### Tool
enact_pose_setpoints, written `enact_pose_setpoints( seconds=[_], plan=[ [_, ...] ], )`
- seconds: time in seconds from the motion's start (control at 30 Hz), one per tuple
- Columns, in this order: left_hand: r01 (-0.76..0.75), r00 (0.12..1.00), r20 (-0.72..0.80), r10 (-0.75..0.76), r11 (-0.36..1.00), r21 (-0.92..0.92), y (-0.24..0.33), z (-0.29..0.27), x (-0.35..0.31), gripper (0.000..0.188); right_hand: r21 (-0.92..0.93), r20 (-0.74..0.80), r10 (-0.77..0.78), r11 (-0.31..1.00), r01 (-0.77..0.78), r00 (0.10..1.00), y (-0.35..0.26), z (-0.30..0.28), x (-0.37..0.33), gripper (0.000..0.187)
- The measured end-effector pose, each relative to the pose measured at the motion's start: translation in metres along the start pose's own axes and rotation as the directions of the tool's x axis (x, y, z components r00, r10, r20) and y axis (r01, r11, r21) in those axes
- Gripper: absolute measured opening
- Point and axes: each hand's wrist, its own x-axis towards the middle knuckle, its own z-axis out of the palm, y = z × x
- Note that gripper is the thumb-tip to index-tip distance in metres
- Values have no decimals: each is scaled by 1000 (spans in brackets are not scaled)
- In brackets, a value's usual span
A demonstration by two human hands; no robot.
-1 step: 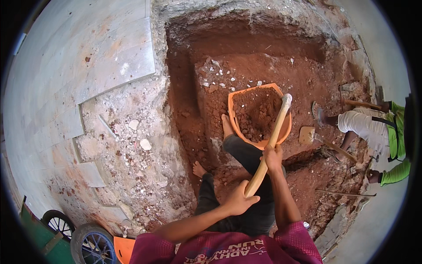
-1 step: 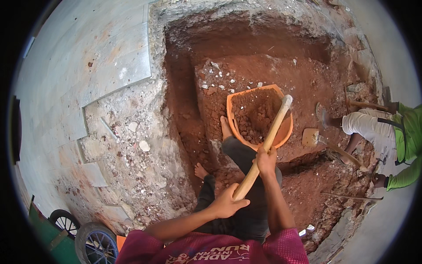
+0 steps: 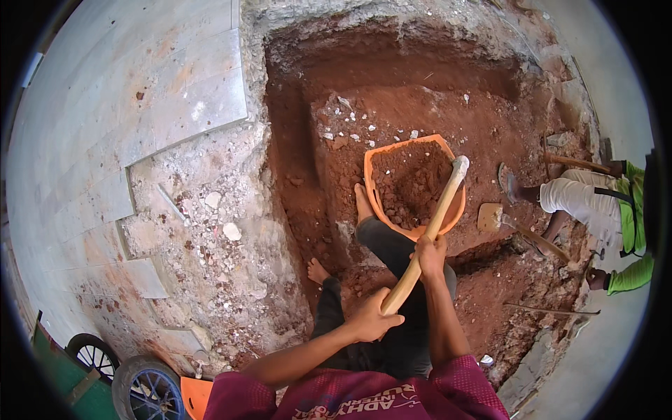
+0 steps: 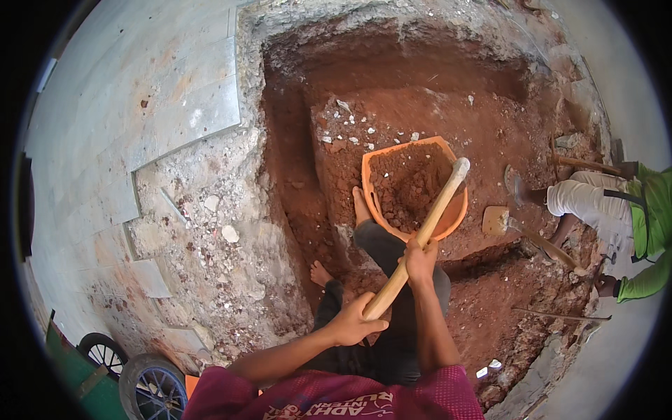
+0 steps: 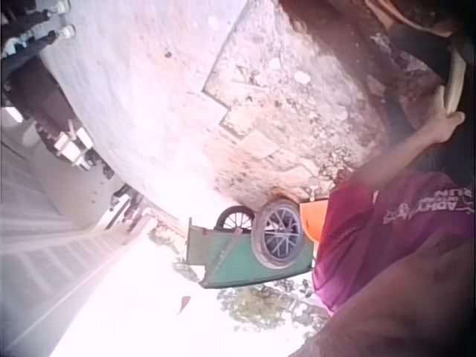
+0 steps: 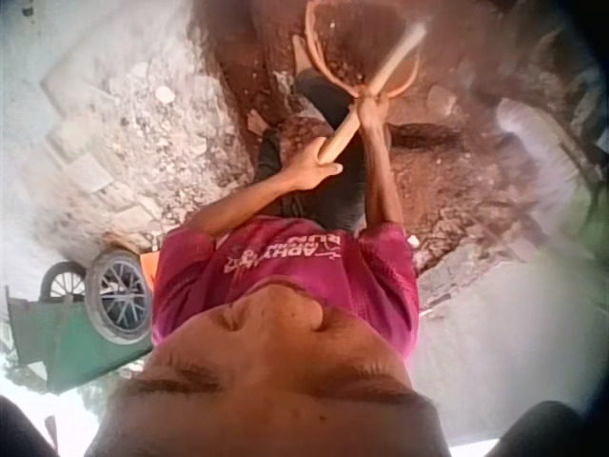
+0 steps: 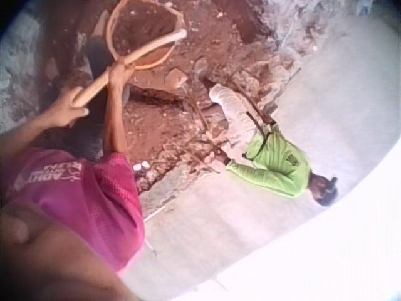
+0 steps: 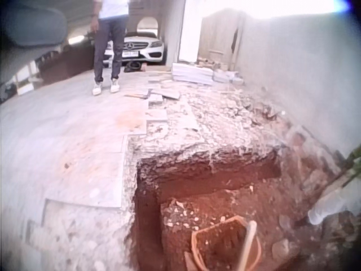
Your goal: The person uses a hoe to break up and scoop soil from a large excavation pit into an orange basin. They then carry the basin to a green wheelbarrow and dump the contents. The process is repeated multiple times.
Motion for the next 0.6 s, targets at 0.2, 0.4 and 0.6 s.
enact_pose_setpoints(
  seconds=[0.2, 0.4, 0.6],
  plan=[
    [-226, 974, 65, 217, 946, 231, -95, -58, -2, 48, 289, 124, 254, 916, -279, 959, 46, 27, 26, 23],
    [48, 995, -95, 7, 822, 568, -210, -103, 14, 42, 293, 23, 384, 880, -374, 923, 94, 42, 80, 11],
    [363, 880, -468, -80, 749, 555, -274, -88, 58, 30, 262, -140, 208, 951, -167, 968, 110, 58, 43, 13]
  ],
)
